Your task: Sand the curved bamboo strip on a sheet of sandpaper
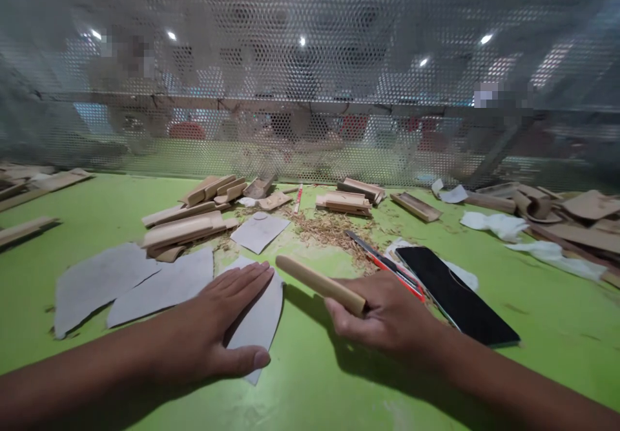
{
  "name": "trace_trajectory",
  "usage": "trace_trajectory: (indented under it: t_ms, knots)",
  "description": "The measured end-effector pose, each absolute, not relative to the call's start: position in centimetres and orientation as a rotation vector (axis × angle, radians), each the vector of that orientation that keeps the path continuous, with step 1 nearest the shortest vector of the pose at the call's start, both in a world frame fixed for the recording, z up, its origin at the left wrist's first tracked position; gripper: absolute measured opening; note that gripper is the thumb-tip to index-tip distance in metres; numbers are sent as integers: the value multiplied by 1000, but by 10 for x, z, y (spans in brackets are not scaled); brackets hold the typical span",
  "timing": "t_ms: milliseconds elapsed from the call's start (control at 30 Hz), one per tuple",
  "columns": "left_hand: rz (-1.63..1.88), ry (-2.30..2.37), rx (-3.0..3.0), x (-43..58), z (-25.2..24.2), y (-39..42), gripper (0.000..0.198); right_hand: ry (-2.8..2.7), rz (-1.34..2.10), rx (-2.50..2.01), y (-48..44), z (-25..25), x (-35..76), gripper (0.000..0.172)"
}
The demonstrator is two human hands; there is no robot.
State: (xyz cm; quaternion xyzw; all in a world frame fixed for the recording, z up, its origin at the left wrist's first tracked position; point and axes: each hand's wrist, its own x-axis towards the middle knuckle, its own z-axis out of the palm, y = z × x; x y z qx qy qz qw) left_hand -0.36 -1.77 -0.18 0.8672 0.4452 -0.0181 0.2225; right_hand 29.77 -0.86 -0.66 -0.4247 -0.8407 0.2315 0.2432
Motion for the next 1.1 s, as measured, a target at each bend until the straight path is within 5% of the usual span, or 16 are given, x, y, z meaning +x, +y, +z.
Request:
trace_trajectory:
  t_ms: [433,700,1100]
  knots:
    - [-51,1126,2478,-10,10,-20,105,-2184,510,-1279,-10,-4,295,41]
    - [249,1438,2525,-19,3,18,27,-2131,544,-1310,-5,-5,298,40]
    - [284,1596,2345,-28,18,21,26,-2155,438,-1409,0,0,299,44]
